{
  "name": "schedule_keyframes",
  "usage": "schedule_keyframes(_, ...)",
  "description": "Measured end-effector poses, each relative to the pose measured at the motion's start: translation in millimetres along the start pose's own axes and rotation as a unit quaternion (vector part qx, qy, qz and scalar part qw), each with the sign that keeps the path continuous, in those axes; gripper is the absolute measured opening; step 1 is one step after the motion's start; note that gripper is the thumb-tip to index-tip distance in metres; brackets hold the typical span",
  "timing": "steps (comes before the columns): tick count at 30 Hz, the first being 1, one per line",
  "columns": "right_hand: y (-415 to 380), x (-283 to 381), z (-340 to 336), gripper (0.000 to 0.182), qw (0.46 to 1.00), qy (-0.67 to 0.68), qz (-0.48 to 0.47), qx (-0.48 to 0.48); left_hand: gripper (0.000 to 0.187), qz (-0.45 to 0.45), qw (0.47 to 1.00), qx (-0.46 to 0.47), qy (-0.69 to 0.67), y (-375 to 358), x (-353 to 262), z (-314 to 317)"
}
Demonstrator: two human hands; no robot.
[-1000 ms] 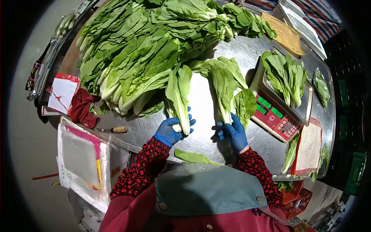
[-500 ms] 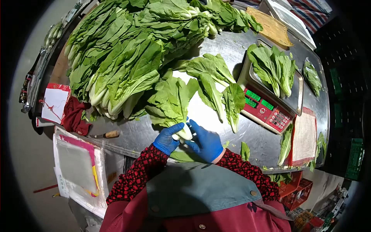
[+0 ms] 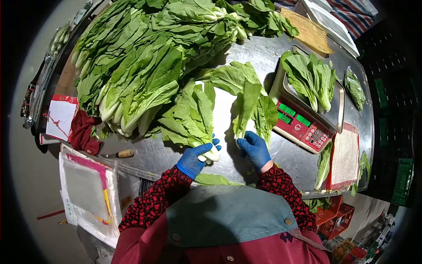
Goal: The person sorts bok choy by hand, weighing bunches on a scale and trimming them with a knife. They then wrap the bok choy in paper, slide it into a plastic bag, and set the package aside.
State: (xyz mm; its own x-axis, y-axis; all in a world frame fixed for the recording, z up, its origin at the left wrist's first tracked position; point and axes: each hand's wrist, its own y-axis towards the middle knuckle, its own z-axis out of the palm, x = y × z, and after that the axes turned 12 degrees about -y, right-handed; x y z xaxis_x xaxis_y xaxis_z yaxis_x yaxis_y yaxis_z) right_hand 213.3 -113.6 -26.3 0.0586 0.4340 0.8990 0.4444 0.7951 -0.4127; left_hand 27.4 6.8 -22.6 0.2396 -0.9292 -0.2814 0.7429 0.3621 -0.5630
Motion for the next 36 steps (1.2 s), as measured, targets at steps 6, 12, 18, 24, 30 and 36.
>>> schedule_keyframes(6,-29,7,48,0.034,0.791,-0.554,-0.253,-0.064,0.032,0.021,0.999,-0.042,0.028,8,18,-1)
schedule_keyframes(12,0,37,-8,0.035,0.820,-0.459,-0.283,-0.193,0.032,-0.014,0.998,-0.025,-0.062,9,5,-11)
schedule_keyframes(18,-12,-41,-35,0.042,0.748,-0.607,-0.174,-0.203,0.037,0.001,0.998,-0.014,-0.061,7,-2,-15)
schedule_keyframes(24,-3,5,-11,0.040,0.853,-0.408,-0.326,-0.007,0.036,0.000,0.998,0.005,-0.066,4,-4,-15)
schedule_keyframes(30,138,53,-29,0.053,0.589,-0.753,-0.139,-0.258,0.039,0.018,0.998,0.007,-0.067,-3,-7,-12)
schedule_keyframes(36,177,58,-57,0.044,0.734,-0.658,-0.043,-0.161,0.038,0.029,0.998,0.033,-0.047,1,-4,-17)
